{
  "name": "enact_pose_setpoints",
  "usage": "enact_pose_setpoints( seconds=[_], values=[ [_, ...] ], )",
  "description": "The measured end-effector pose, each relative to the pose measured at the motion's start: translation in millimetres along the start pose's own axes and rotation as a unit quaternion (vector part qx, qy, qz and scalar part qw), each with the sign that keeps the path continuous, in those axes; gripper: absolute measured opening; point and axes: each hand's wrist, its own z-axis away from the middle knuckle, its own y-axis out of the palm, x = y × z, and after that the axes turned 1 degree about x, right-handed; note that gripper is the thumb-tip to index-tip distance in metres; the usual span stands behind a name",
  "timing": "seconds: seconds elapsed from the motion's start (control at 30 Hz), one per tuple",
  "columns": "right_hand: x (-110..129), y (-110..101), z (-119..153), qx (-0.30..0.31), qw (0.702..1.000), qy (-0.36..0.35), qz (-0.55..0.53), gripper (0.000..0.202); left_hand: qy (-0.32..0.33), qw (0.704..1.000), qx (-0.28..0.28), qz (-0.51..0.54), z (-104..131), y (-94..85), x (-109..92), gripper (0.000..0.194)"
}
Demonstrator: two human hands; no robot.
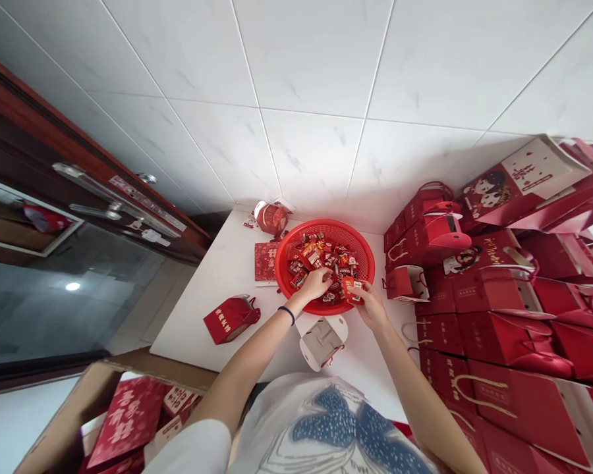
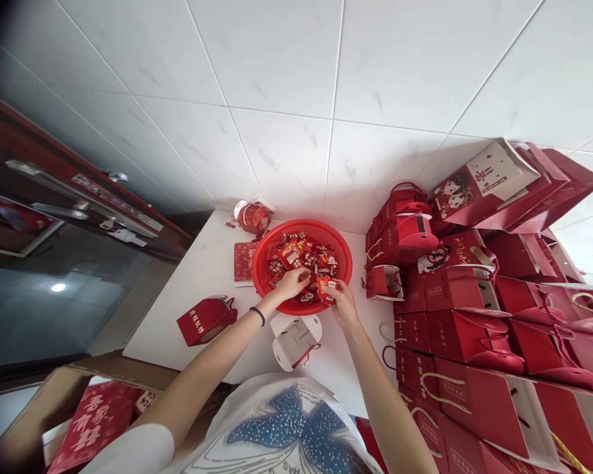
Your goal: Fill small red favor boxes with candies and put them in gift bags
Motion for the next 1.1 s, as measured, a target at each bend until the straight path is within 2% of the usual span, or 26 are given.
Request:
enact_pose_setpoints(
  seconds=[0.1, 0.2, 0.33, 0.47, 0.57, 0.67, 0.73, 0.9, 1.0, 1.1],
  values=[
    [-1, -2, 5, 0.016, 1.000, 0.002, -0.011, 0.034, 0.023, 0.998, 0.032, -0.043, -2, 8.6, 0, 0.035],
    [-3, -6, 12, 0.033, 0.999, 0.000, -0.033, 0.031, 0.043, 0.997, 0.037, -0.054, -10, 16.8, 0, 0.043],
    [-3, -11, 24, 0.061, 0.997, 0.030, -0.039, 0.031, 0.042, 0.998, -0.007, -0.042, -29, 27.4, -4, 0.062],
    [-2, -15, 39, 0.083, 0.994, 0.058, -0.032, 0.036, 0.007, 0.998, -0.056, -0.005, -49, 39.8, -11, 0.067],
    [-2, -16, 48, 0.093, 0.993, 0.070, -0.036, 0.034, -0.030, 0.993, -0.104, 0.052, -61, 47.6, -17, 0.059],
    [-2, -16, 54, 0.096, 0.992, 0.070, -0.045, 0.033, -0.094, 0.976, -0.150, 0.127, -70, 49.3, -20, 0.037],
    [-1, -16, 56, 0.093, 0.992, 0.068, -0.047, 0.035, -0.123, 0.968, -0.156, 0.156, -71, 46.7, -21, 0.023],
    [-1, -22, 53, 0.071, 0.994, 0.057, -0.062, 0.034, -0.111, 0.963, -0.146, 0.199, -55, 33.1, -19, 0.023],
    [-2, -23, 47, 0.057, 0.995, 0.049, -0.063, 0.032, -0.093, 0.958, -0.144, 0.230, -30, 20.7, -13, 0.024],
    [-1, -19, 43, 0.057, 0.996, 0.038, -0.054, 0.029, -0.084, 0.936, -0.141, 0.312, -3, 6.1, -3, 0.032]
  ],
)
